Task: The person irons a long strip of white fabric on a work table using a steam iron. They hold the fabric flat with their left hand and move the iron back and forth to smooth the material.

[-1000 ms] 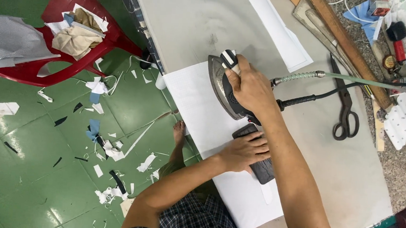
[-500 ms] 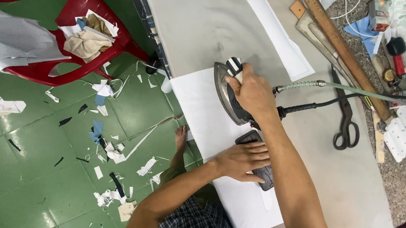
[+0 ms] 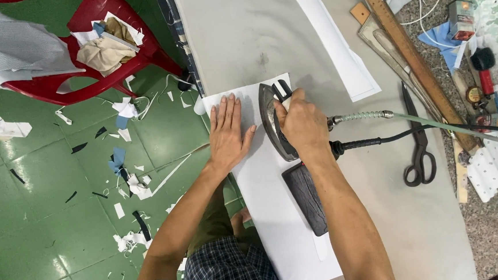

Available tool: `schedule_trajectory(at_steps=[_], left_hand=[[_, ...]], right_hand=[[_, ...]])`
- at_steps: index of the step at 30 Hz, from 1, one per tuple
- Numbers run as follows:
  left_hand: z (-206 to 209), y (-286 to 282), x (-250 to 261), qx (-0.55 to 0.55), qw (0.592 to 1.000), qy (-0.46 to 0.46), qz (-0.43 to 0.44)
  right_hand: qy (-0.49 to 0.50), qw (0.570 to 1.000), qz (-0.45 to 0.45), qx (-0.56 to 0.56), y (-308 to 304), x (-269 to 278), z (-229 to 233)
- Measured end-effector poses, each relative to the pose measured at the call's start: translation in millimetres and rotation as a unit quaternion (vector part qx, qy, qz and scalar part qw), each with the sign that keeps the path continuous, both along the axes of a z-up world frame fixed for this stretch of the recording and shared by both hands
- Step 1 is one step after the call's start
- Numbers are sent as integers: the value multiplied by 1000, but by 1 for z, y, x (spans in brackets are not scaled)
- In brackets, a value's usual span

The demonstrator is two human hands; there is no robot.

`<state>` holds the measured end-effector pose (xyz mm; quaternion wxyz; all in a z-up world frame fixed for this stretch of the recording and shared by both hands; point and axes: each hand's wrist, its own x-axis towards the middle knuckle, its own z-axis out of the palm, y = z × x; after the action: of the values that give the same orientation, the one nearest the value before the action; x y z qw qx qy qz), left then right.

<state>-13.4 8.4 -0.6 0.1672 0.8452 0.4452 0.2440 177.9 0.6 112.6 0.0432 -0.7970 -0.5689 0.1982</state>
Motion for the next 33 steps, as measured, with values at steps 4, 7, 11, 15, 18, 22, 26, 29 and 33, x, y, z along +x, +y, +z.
schedule_trajectory(at_steps=[4,7,11,15,18,22,26,29,33], left_hand=[[-7,3,3,-22,997,72,33],[-11,4,4,-22,995,88,40],[-14,4,4,-24,994,93,50],[-13,3,4,-30,994,95,53],[-12,4,4,-36,993,95,51],[-11,3,4,-48,992,101,52],[-8,3,3,-68,992,98,45],[-7,4,3,-71,991,104,46],[-5,5,3,-67,992,97,49]], right_hand=[[-61,998,22,-6,5,0,-6],[-71,997,36,7,10,0,-8],[-82,995,47,27,18,-2,-4],[-85,995,55,18,26,0,-4],[-81,995,57,16,33,-1,-1],[-93,993,68,27,40,-1,1],[-98,992,73,36,45,-1,5],[-100,991,76,38,50,-1,5],[-95,992,75,45,53,-2,6]])
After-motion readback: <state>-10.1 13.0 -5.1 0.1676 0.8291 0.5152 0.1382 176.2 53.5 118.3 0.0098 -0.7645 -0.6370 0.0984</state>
